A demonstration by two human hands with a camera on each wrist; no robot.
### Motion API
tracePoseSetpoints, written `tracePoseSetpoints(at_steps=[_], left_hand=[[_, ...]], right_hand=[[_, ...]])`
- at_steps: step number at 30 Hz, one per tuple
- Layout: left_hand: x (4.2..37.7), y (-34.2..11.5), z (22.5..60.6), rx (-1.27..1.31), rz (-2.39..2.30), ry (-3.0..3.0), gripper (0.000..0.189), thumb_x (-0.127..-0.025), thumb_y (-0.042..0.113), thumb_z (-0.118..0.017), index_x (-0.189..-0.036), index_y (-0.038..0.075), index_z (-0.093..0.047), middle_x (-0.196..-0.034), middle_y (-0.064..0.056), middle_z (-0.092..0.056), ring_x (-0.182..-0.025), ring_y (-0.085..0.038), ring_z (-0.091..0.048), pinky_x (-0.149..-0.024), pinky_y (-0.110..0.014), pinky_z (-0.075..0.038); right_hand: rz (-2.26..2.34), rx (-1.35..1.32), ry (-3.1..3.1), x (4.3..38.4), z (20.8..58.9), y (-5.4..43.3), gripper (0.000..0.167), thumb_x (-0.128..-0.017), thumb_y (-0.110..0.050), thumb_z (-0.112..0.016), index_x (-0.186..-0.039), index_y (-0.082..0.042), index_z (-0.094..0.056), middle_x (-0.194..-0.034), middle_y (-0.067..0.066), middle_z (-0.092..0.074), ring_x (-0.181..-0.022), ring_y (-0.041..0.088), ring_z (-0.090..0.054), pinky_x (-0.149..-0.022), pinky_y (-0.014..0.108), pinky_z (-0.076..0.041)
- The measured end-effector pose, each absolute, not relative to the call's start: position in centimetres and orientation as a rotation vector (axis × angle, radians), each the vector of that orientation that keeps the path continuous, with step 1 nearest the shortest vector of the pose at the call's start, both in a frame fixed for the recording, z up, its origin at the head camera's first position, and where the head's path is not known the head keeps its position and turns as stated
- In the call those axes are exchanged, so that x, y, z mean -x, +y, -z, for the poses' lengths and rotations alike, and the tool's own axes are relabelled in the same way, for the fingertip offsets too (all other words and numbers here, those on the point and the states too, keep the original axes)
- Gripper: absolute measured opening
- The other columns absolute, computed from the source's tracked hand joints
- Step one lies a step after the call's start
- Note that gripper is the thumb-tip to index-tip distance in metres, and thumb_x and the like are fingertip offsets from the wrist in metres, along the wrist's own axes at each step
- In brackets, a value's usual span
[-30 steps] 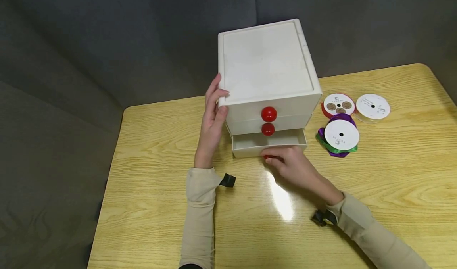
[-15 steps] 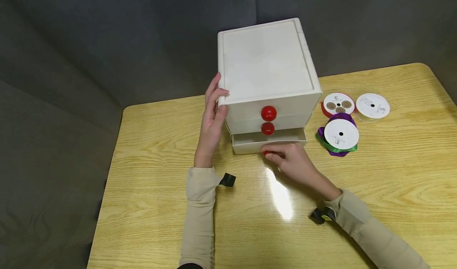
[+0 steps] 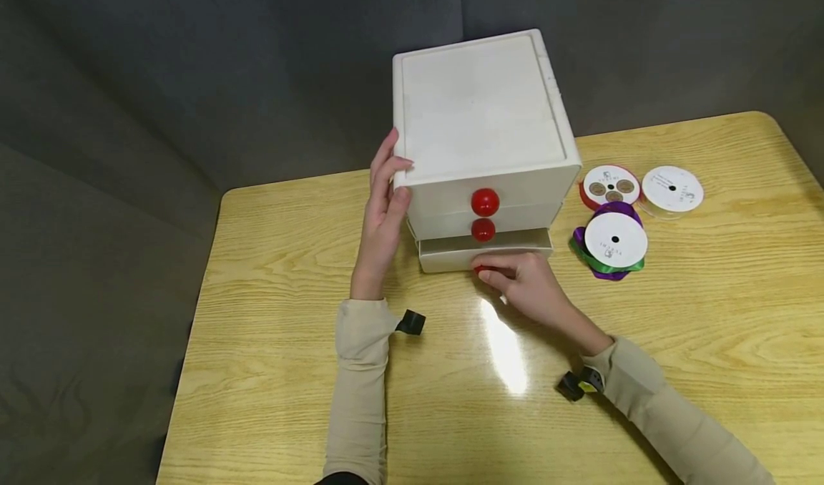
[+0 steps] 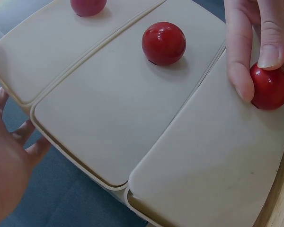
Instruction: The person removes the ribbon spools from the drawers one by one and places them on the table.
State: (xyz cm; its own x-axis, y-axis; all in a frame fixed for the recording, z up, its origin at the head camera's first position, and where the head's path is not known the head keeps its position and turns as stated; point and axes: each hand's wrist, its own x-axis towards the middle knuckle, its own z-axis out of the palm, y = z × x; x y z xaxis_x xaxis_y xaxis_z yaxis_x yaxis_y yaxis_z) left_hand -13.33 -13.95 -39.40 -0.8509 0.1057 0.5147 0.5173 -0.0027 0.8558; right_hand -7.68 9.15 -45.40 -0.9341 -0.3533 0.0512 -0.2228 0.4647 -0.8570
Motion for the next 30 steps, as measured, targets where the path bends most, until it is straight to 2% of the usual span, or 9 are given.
tracePoseSetpoints(at_steps=[7,14,22,30], left_hand=[[13.27,-13.97,39.26,0.646,1.929,-1.973,0.054,-0.106,0.05,-0.053,-0.127,0.0,-0.046,-0.169,-0.014,-0.02,-0.154,-0.024,-0.024,-0.121,-0.043,-0.03],[13.26,-13.93,39.22,0.646,1.931,-1.975,0.056,-0.105,0.051,-0.053,-0.128,0.0,-0.046,-0.169,-0.014,-0.02,-0.154,-0.024,-0.023,-0.121,-0.044,-0.029],[13.2,-13.92,39.22,0.644,1.936,-1.975,0.059,-0.104,0.053,-0.053,-0.127,-0.001,-0.045,-0.169,-0.015,-0.02,-0.154,-0.023,-0.023,-0.122,-0.043,-0.028],[13.24,-13.92,39.15,0.643,1.933,-1.978,0.059,-0.105,0.053,-0.053,-0.127,-0.001,-0.046,-0.169,-0.015,-0.019,-0.154,-0.022,-0.022,-0.122,-0.043,-0.028]], right_hand=[[1.52,0.471,2.526,7.94,45.64,9.22,0.018,-0.096,-0.006,-0.073,-0.112,-0.008,-0.08,-0.109,0.006,-0.078,-0.103,0.018,-0.07,-0.088,0.027,-0.051],[1.633,0.415,2.44,8.18,46.06,9.14,0.018,-0.095,-0.004,-0.074,-0.112,-0.005,-0.08,-0.106,0.008,-0.078,-0.086,0.014,-0.069,-0.073,0.019,-0.052],[1.771,0.341,2.249,8.31,46.19,9.11,0.02,-0.097,0.001,-0.069,-0.115,0.004,-0.076,-0.111,0.021,-0.075,-0.084,0.026,-0.075,-0.072,0.028,-0.061],[1.823,0.298,2.149,8.48,46.17,9.28,0.022,-0.097,0.003,-0.067,-0.117,0.009,-0.073,-0.114,0.027,-0.072,-0.08,0.021,-0.076,-0.072,0.032,-0.062]])
